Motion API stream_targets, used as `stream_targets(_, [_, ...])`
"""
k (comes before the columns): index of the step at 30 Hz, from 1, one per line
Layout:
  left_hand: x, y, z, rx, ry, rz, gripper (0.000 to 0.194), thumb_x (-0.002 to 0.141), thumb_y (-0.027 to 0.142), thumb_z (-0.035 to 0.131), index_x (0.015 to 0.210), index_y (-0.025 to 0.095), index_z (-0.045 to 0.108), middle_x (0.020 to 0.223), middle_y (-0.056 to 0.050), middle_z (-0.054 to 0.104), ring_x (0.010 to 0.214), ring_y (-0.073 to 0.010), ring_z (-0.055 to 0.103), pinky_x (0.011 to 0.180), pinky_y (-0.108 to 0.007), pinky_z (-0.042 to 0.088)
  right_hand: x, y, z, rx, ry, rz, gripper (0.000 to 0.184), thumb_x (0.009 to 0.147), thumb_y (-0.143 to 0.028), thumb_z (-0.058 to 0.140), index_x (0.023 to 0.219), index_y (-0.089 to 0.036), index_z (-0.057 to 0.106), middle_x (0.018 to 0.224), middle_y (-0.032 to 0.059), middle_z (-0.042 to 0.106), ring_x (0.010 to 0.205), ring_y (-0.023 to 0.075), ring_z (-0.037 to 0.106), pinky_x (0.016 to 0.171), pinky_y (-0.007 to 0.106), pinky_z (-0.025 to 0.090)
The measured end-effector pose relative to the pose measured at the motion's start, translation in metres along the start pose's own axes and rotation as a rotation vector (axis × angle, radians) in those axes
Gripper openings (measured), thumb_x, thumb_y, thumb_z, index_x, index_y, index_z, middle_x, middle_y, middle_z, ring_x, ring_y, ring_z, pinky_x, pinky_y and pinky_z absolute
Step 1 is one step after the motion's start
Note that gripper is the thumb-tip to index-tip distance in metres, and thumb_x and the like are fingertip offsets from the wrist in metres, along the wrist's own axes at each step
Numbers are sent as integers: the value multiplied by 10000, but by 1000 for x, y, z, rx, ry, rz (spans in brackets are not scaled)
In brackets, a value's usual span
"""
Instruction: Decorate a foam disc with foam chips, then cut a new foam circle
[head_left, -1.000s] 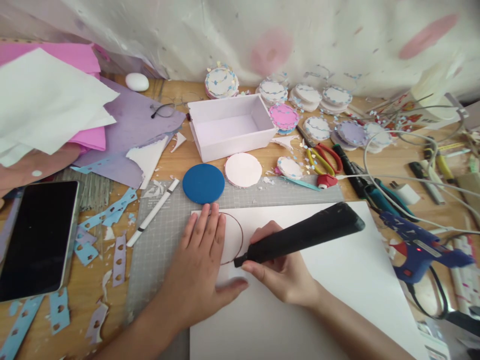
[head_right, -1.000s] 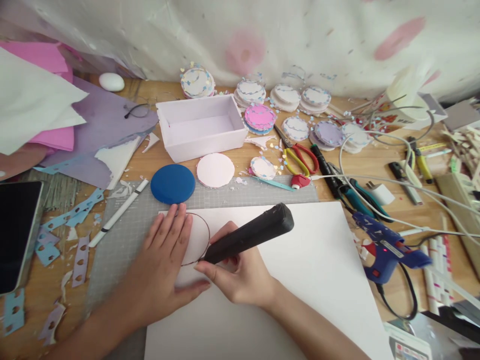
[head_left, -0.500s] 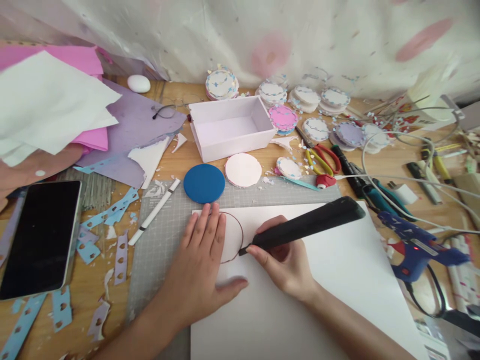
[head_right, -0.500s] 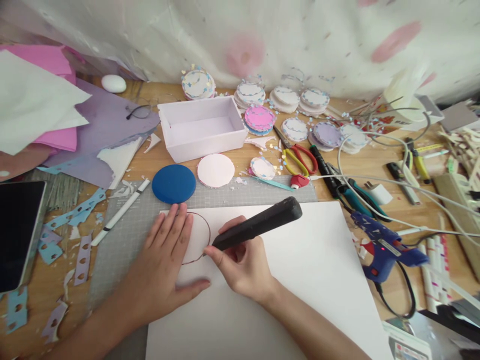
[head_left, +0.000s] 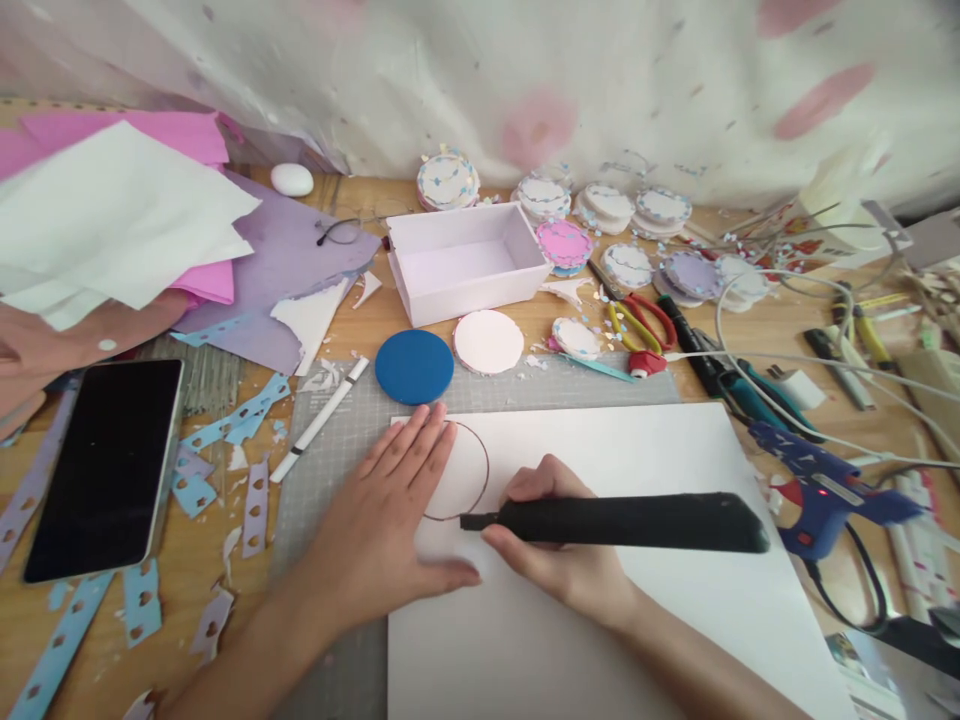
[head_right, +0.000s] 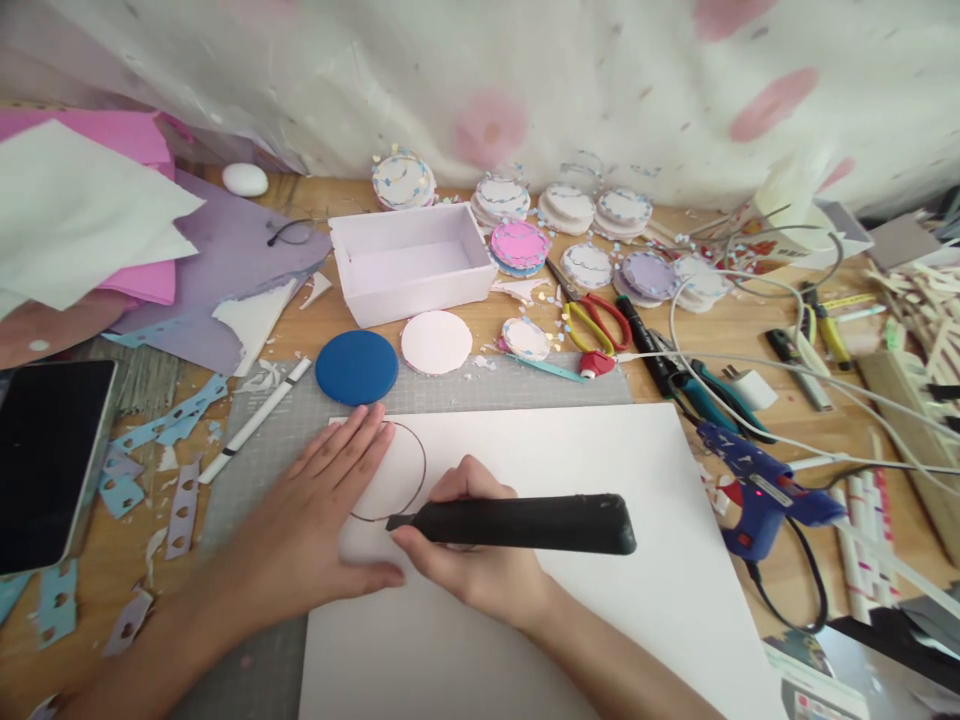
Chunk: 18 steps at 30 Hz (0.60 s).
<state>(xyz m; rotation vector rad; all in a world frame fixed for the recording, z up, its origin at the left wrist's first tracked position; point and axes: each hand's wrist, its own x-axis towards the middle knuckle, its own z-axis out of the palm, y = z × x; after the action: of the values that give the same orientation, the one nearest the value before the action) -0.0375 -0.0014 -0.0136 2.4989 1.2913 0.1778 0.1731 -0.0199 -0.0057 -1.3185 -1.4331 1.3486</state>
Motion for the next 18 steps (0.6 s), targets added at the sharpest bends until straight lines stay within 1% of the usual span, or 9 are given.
stream_targets(6, [1,1,0,-3,-7,-8,1138,665,718,631,1512,100,187,1602,-154,152,1476,-314,141,1178,-480,208,0,3,0,-43,-18,11,303,758,-324,747,800,-226,464,682,-25,558,569,121,495,534,270,404])
stream_targets(11, [1,2,-2,-23,-1,-12,1124,663,691,651,1506,97,206,1597,-164,168,1470,-322,168,1176,-485,216,-1,4,0,-59,-22,14,306,754,-333,750,809,-225,468,683,-20,573,565,120,500,522,262,404])
stream_targets(18, [1,2,-2,-22,3,-10,1136,655,692,656,1510,105,194,1598,-158,169,1473,-314,157,1184,-473,197,-1,4,-1,-55,-13,22,303,755,-334,749,812,-228,471,696,-16,574,574,125,510,537,269,416])
